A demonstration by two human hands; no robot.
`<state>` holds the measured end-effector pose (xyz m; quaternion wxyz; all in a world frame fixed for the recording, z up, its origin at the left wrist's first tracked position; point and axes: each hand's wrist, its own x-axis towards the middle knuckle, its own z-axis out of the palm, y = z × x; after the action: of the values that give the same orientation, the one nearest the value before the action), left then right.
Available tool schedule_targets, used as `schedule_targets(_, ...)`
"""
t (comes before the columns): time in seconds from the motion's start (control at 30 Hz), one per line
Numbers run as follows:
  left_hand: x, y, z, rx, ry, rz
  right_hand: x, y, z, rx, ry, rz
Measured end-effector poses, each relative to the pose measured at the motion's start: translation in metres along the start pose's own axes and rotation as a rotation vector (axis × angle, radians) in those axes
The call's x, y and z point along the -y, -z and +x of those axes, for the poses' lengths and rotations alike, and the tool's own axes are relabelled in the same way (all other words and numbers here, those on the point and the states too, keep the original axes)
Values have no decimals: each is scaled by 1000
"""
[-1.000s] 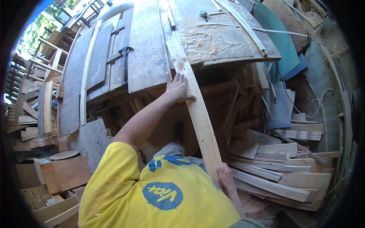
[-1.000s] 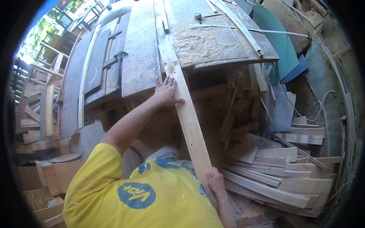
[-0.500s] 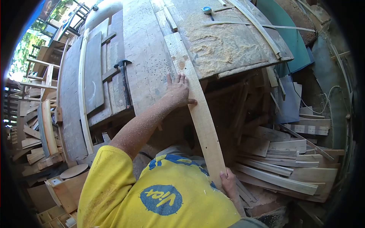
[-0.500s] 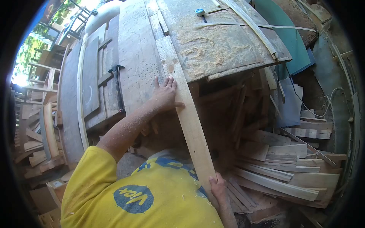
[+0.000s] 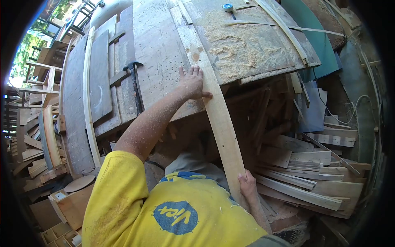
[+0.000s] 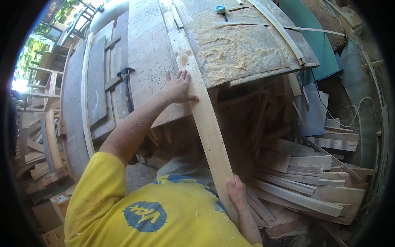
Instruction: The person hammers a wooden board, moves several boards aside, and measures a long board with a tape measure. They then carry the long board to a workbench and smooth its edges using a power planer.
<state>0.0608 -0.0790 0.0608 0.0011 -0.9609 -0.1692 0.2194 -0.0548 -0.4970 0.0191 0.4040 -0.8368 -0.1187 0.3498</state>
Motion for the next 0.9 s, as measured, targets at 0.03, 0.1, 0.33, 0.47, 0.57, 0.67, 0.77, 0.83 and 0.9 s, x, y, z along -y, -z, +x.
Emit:
schedule_targets(0.03,3,2,4,15,2,3,4,-1,4,4,2,6)
schedule_targets(0.1,12,0,14,0,0,-17,9,-3,12,7,2,12)
schedule_targets(0.33,43,14,42,-15,14,-77,42,-12,49,-12,-16,12)
schedule_targets(0.47,41,21,36,31,-11,16,51,-19,75,-20,7,25)
schedule_targets(0.57,14,22,-7,48,-133,28,64,-23,95,-17,11,10)
schedule_targets(0.67,4,4,-27,38,-169,29,75,-25,107,-15,6,-30)
schedule_targets(0.77,8,0,-21,20,-178,-5,80,-27,113,-22,-9,-18)
schedule_targets(0.83,13,-2,-14,2,-178,-17,83,-28,119,-25,17,-24)
schedule_targets(0.9,19,-5,-7,-30,-170,-7,89,-29,127,-24,23,-31)
